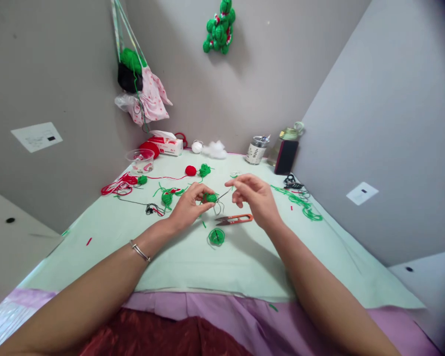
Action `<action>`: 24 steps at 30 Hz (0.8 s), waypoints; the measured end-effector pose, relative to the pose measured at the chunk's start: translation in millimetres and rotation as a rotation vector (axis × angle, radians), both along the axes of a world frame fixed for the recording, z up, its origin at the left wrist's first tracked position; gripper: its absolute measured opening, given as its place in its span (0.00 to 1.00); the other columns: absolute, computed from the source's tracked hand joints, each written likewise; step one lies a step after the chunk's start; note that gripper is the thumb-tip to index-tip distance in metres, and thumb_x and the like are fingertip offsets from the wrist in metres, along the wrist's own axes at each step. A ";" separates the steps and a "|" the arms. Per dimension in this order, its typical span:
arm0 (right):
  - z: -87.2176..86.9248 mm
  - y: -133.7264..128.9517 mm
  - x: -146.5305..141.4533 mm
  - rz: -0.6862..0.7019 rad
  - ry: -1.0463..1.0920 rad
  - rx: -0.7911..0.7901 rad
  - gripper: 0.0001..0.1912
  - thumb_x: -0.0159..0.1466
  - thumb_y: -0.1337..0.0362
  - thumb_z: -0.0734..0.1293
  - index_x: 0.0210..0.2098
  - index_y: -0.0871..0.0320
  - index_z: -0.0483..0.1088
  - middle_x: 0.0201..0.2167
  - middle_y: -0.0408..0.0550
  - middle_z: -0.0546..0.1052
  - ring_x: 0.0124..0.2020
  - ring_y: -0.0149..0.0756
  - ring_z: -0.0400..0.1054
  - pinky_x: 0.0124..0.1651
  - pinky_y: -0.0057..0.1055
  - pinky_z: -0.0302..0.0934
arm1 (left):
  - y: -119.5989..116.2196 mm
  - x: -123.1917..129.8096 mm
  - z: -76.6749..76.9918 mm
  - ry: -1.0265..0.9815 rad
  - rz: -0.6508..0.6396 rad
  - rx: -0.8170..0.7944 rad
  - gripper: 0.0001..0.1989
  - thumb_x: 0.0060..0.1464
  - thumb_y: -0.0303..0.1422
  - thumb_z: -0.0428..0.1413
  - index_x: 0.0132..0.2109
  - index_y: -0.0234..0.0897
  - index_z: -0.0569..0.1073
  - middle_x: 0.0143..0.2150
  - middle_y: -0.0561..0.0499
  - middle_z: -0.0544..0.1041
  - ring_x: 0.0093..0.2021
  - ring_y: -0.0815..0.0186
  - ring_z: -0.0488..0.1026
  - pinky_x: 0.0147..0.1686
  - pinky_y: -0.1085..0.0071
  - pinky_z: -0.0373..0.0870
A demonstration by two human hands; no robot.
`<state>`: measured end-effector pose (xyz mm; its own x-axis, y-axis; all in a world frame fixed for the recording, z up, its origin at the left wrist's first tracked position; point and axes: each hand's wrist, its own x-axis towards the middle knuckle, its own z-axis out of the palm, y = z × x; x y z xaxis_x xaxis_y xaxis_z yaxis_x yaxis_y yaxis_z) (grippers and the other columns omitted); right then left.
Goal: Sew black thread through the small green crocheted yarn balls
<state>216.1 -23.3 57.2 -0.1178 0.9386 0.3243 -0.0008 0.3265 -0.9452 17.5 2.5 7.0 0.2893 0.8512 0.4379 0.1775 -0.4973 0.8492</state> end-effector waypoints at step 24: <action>1.5 -11.9 -5.7 -0.142 -0.477 0.258 0.05 0.64 0.62 0.68 0.33 0.57 0.74 0.27 0.44 0.72 0.28 0.31 0.64 0.33 0.31 0.59 | -4.2 -0.6 12.8 -0.253 -0.091 -0.175 0.16 0.48 0.33 0.66 0.42 0.38 0.70 0.39 0.51 0.76 0.42 0.64 0.76 0.46 0.64 0.72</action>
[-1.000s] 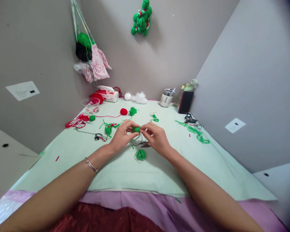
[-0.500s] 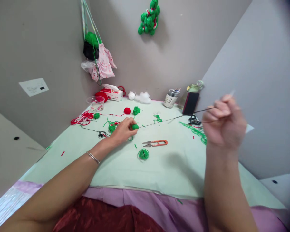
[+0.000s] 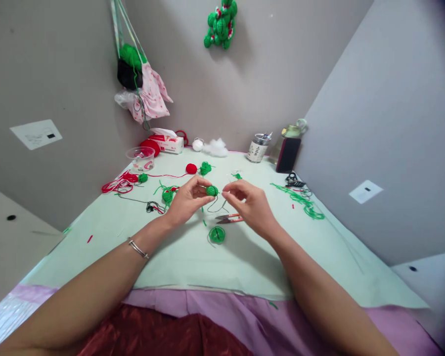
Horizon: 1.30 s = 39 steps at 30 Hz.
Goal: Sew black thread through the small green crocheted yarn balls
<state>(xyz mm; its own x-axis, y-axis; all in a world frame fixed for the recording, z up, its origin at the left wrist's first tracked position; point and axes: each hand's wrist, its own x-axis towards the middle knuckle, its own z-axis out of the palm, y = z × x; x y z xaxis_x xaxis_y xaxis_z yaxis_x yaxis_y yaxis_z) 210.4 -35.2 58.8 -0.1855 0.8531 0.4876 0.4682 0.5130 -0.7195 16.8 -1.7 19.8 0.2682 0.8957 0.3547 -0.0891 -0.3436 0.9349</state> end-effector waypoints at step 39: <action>-10.0 11.4 -4.2 0.167 0.183 -0.348 0.12 0.59 0.56 0.70 0.27 0.59 0.73 0.23 0.42 0.69 0.26 0.30 0.61 0.31 0.29 0.57 | -3.6 7.1 -9.9 0.144 0.042 0.128 0.08 0.51 0.30 0.62 0.40 0.39 0.75 0.38 0.52 0.72 0.35 0.67 0.73 0.41 0.67 0.72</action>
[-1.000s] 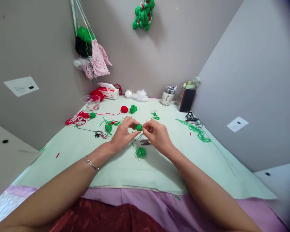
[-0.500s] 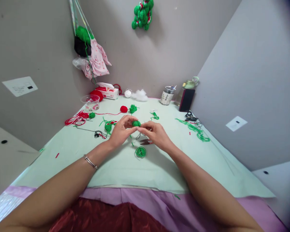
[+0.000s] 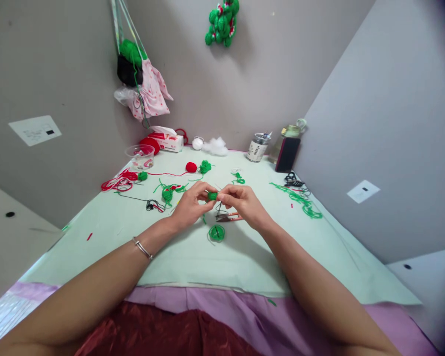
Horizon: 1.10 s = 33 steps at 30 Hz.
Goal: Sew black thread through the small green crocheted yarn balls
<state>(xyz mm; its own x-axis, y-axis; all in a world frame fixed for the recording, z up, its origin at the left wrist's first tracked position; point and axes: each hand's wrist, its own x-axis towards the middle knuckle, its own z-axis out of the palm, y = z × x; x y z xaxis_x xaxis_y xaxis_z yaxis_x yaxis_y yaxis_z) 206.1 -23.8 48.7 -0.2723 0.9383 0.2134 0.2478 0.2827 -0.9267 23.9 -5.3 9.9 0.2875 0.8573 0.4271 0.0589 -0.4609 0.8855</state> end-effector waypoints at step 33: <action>-0.9 -13.9 -1.4 -0.191 -0.264 0.385 0.07 0.64 0.69 0.66 0.30 0.57 0.74 0.26 0.43 0.70 0.27 0.30 0.62 0.34 0.30 0.55 | 11.0 -15.2 9.2 -0.253 -0.122 -0.253 0.17 0.50 0.35 0.67 0.47 0.37 0.77 0.47 0.47 0.78 0.47 0.61 0.74 0.53 0.61 0.71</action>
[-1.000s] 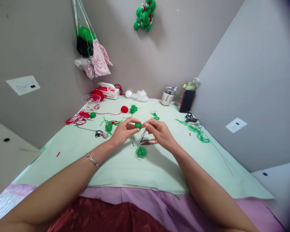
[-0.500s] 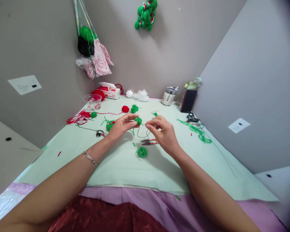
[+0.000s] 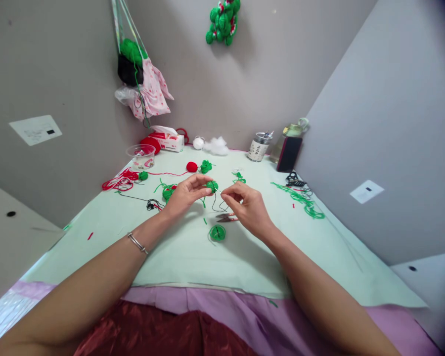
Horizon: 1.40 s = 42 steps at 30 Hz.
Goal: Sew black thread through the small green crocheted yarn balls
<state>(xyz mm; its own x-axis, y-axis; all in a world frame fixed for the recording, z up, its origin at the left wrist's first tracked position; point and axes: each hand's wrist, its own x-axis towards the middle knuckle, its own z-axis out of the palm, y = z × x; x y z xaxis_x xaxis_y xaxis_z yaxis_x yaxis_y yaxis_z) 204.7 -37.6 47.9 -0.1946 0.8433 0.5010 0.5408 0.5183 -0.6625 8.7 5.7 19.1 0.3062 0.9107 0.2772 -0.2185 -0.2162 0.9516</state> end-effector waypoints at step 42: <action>21.7 8.3 14.7 0.156 0.523 -0.302 0.19 0.64 0.45 0.67 0.36 0.54 0.61 0.27 0.42 0.75 0.20 0.29 0.66 0.22 0.27 0.56 | -5.8 8.9 -1.6 0.242 0.034 0.052 0.13 0.45 0.32 0.65 0.41 0.37 0.78 0.41 0.48 0.78 0.41 0.62 0.73 0.45 0.64 0.70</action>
